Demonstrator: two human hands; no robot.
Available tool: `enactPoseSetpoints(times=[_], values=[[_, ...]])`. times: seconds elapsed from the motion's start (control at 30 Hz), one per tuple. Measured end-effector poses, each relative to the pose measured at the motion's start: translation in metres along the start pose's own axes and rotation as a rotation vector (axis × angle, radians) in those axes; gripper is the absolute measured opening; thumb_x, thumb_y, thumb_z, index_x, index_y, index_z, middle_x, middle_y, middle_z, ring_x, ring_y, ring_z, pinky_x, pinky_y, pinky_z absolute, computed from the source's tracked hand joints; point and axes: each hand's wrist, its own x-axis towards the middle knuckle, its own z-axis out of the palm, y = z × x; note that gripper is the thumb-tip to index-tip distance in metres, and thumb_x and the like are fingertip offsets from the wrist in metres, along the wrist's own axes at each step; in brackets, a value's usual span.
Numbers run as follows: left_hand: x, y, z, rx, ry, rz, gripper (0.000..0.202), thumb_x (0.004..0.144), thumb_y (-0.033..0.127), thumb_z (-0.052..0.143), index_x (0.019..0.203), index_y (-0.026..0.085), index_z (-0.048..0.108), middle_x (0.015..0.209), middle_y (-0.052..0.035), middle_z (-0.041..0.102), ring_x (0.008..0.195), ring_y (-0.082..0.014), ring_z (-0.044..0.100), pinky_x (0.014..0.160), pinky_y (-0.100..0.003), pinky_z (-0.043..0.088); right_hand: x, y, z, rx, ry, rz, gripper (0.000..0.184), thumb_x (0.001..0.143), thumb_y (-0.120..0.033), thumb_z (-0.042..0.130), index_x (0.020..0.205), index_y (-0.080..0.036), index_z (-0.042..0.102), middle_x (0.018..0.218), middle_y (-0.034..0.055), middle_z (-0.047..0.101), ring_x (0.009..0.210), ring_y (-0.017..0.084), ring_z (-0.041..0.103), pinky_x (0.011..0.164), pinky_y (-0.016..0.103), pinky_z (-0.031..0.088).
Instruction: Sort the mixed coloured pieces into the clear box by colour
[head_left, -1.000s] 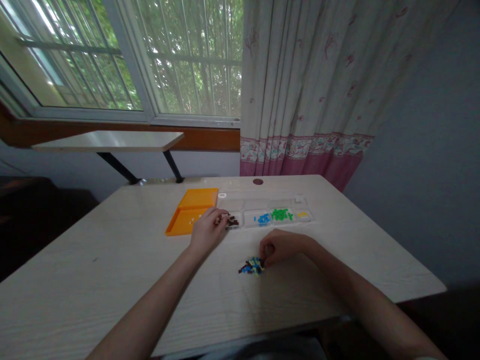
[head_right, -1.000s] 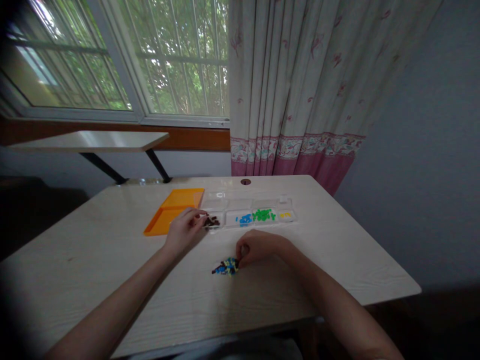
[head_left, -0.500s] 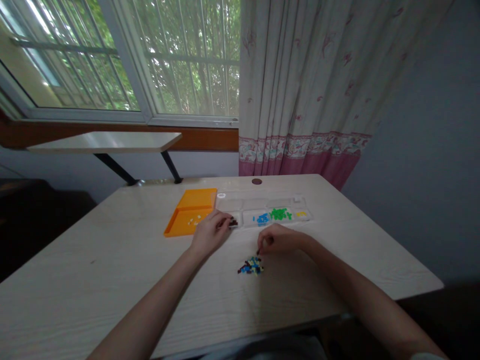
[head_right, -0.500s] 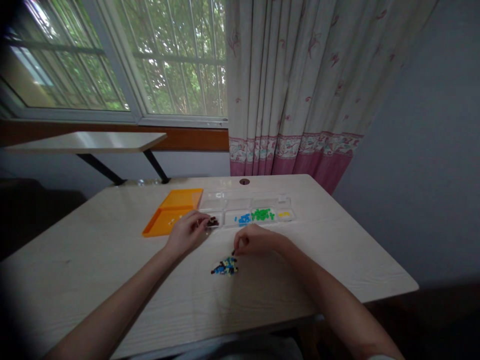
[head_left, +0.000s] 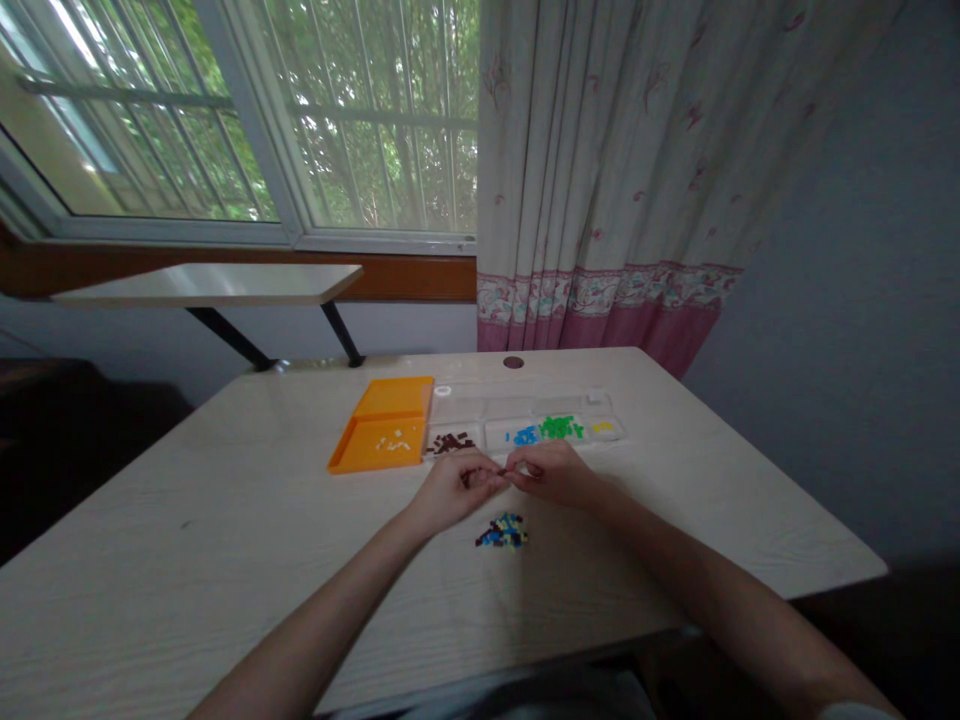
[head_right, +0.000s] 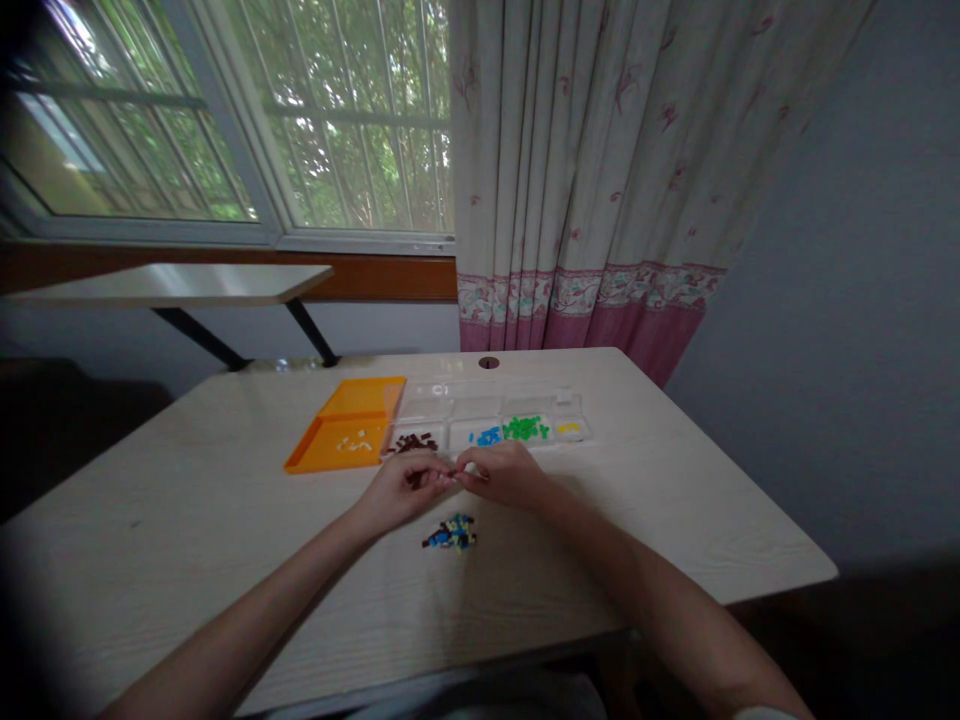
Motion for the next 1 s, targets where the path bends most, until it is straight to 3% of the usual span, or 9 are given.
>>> enactPoseSetpoints(times=[0.27, 0.37, 0.47, 0.6, 0.67, 0.8, 1.0], values=[[-0.001, -0.003, 0.004, -0.082, 0.041, -0.050, 0.018, 0.075, 0.030, 0.057, 0.075, 0.014, 0.064, 0.061, 0.0000, 0.053, 0.051, -0.0079, 0.042, 0.047, -0.018, 0.033, -0.002, -0.001, 0.001, -0.085, 0.017, -0.019, 0.020, 0.081, -0.031, 0.048, 0.081, -0.021, 0.065, 0.063, 0.0023, 0.062, 0.058, 0.011, 0.054, 0.061, 0.022, 0.034], [0.000, -0.003, 0.002, -0.065, 0.063, -0.046, 0.014, 0.075, 0.026, 0.056, 0.076, 0.014, 0.063, 0.060, 0.0011, 0.051, 0.050, -0.0074, 0.040, 0.045, -0.017, 0.031, 0.000, -0.001, 0.000, -0.027, -0.020, 0.079, 0.020, 0.080, -0.035, 0.051, 0.085, -0.020, 0.064, 0.058, -0.0003, 0.058, 0.054, 0.010, 0.050, 0.057, 0.021, 0.033], [0.001, -0.004, -0.006, -0.028, 0.114, -0.080, 0.013, 0.075, 0.026, 0.056, 0.075, 0.014, 0.062, 0.057, 0.0022, 0.049, 0.048, -0.0073, 0.040, 0.043, -0.017, 0.030, 0.002, 0.000, -0.005, 0.145, -0.165, 0.234, 0.024, 0.075, -0.038, 0.057, 0.089, -0.018, 0.061, 0.051, -0.0053, 0.049, 0.046, 0.007, 0.043, 0.047, 0.018, 0.028], [0.000, -0.009, -0.024, 0.140, 0.255, -0.038, 0.013, 0.077, 0.026, 0.055, 0.078, 0.015, 0.062, 0.064, -0.0009, 0.055, 0.055, -0.0096, 0.048, 0.051, -0.019, 0.038, 0.002, 0.002, -0.016, 0.414, -0.595, 0.199, 0.022, 0.068, -0.036, 0.065, 0.075, -0.016, 0.062, 0.053, -0.0064, 0.047, 0.047, 0.005, 0.042, 0.044, 0.015, 0.029], [-0.001, -0.012, -0.030, 0.243, 0.299, 0.029, 0.014, 0.079, 0.025, 0.053, 0.083, 0.015, 0.062, 0.071, -0.0029, 0.059, 0.062, -0.0107, 0.052, 0.057, -0.020, 0.041, 0.001, 0.002, -0.020, 0.438, -0.738, 0.191, 0.024, 0.065, -0.037, 0.067, 0.075, -0.016, 0.063, 0.054, -0.0068, 0.049, 0.047, 0.005, 0.042, 0.045, 0.015, 0.030], [-0.004, -0.016, -0.035, 0.364, 0.362, 0.147, 0.012, 0.079, 0.022, 0.052, 0.086, 0.015, 0.061, 0.075, -0.0036, 0.061, 0.066, -0.0113, 0.056, 0.060, -0.021, 0.042, 0.000, -0.003, -0.023, 0.378, -0.838, 0.219, 0.033, 0.059, -0.042, 0.071, 0.079, -0.016, 0.064, 0.056, -0.0066, 0.052, 0.048, 0.005, 0.044, 0.045, 0.015, 0.031], [-0.005, -0.014, -0.033, 0.391, 0.371, 0.227, 0.012, 0.080, 0.020, 0.052, 0.087, 0.016, 0.060, 0.077, -0.0038, 0.064, 0.069, -0.0115, 0.058, 0.062, -0.021, 0.044, -0.002, -0.006, -0.021, 0.369, -0.852, 0.206, 0.032, 0.062, -0.042, 0.069, 0.080, -0.017, 0.064, 0.060, -0.0058, 0.055, 0.051, 0.005, 0.048, 0.047, 0.015, 0.032]])
